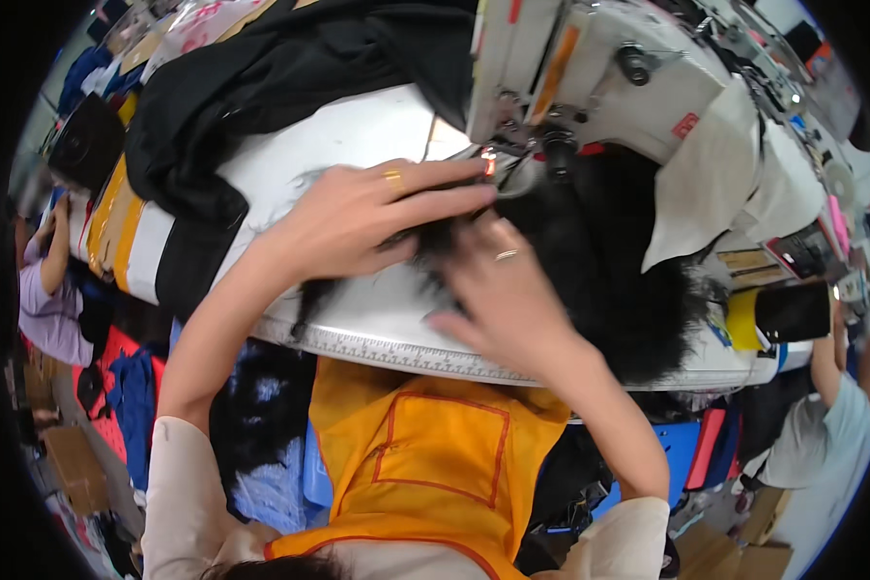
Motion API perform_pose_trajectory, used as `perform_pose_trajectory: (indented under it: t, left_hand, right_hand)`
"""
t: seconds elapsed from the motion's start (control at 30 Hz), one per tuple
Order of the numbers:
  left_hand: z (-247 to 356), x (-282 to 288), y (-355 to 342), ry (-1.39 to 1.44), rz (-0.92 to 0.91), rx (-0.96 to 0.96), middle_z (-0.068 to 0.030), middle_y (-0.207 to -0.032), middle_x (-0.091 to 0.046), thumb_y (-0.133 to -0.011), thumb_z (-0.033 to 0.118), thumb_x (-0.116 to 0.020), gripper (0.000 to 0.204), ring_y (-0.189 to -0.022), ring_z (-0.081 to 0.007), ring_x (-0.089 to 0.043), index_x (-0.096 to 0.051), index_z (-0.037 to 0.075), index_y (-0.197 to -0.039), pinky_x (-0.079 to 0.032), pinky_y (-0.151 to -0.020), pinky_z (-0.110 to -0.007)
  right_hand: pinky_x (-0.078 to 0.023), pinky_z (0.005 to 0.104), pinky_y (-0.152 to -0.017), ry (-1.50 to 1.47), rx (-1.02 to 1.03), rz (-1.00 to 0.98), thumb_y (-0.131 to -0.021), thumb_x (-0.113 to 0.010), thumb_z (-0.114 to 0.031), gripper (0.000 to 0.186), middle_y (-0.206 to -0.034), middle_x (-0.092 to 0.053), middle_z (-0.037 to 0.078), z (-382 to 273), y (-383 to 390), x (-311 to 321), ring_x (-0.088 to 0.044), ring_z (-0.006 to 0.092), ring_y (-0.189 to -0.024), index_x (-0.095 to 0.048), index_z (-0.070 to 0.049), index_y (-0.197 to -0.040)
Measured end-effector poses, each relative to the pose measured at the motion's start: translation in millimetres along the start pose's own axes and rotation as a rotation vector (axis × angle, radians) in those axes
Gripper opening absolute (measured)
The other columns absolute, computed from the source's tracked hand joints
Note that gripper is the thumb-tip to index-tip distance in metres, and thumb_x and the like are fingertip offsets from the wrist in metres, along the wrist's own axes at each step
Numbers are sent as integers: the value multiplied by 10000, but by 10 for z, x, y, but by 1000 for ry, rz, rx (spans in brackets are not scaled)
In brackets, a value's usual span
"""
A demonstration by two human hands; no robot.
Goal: The recorder is sewing together pieces of black faux fur and trimming excess material using a sewing machine and scissors.
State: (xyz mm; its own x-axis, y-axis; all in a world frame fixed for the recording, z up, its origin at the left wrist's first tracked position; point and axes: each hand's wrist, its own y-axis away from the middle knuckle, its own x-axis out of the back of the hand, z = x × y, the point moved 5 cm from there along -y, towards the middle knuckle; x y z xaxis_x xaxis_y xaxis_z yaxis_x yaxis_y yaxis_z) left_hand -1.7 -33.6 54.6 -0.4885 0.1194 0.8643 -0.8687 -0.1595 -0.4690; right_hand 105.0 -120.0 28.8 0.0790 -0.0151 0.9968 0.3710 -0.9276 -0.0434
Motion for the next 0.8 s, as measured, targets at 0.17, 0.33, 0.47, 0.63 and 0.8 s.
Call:
perform_pose_trajectory:
  t: [0.17,0.33,0.47,0.63,0.8]
  left_hand:
    - [-316,-258,47,95,-243,45,1,-1169,-566,-681,150,-628,360,-840,-191,-592,-561,108,-1033,-492,-607,-305]
    - [-598,-449,51,-88,-287,-19,29,-1168,-569,-704,135,-607,349,-826,-168,-609,-532,141,-1045,-490,-562,-300]
    - [-941,-528,-246,-255,-224,-57,38,-1210,-546,-742,76,-547,295,-732,-168,-621,-548,156,-1027,-478,-519,-274]
    - [-1353,-603,-628,-551,-90,-138,16,-1114,-598,-792,87,-482,231,-645,-166,-628,-544,142,-1007,-461,-483,-267]
    - [-2095,-105,-826,-825,-96,-144,-35,-794,-634,-807,108,-478,231,-695,-192,-644,-539,138,-1028,-475,-524,-301]
  right_hand:
    - [-286,379,-1034,-571,100,129,-778,-628,-264,566,-1364,-388,73,247,214,-38,-349,266,-1261,-440,-130,-1295]
    - [-332,365,-996,-199,-112,39,-805,-583,-154,542,-1377,-340,102,677,125,-204,-343,266,-1265,-398,-123,-1313]
    - [-402,362,-915,-191,-321,51,-863,-505,-135,426,-1216,-471,116,1030,1,-423,-457,279,-1141,-430,-117,-1282]
    - [-425,359,-877,-70,-558,158,-868,-500,-144,374,-1129,-529,116,1795,-77,-576,-510,285,-1062,-474,-110,-1239]
    - [-430,359,-867,-13,-541,187,-863,-507,-147,362,-1116,-536,113,1874,321,-460,-517,281,-1045,-485,-109,-1223]
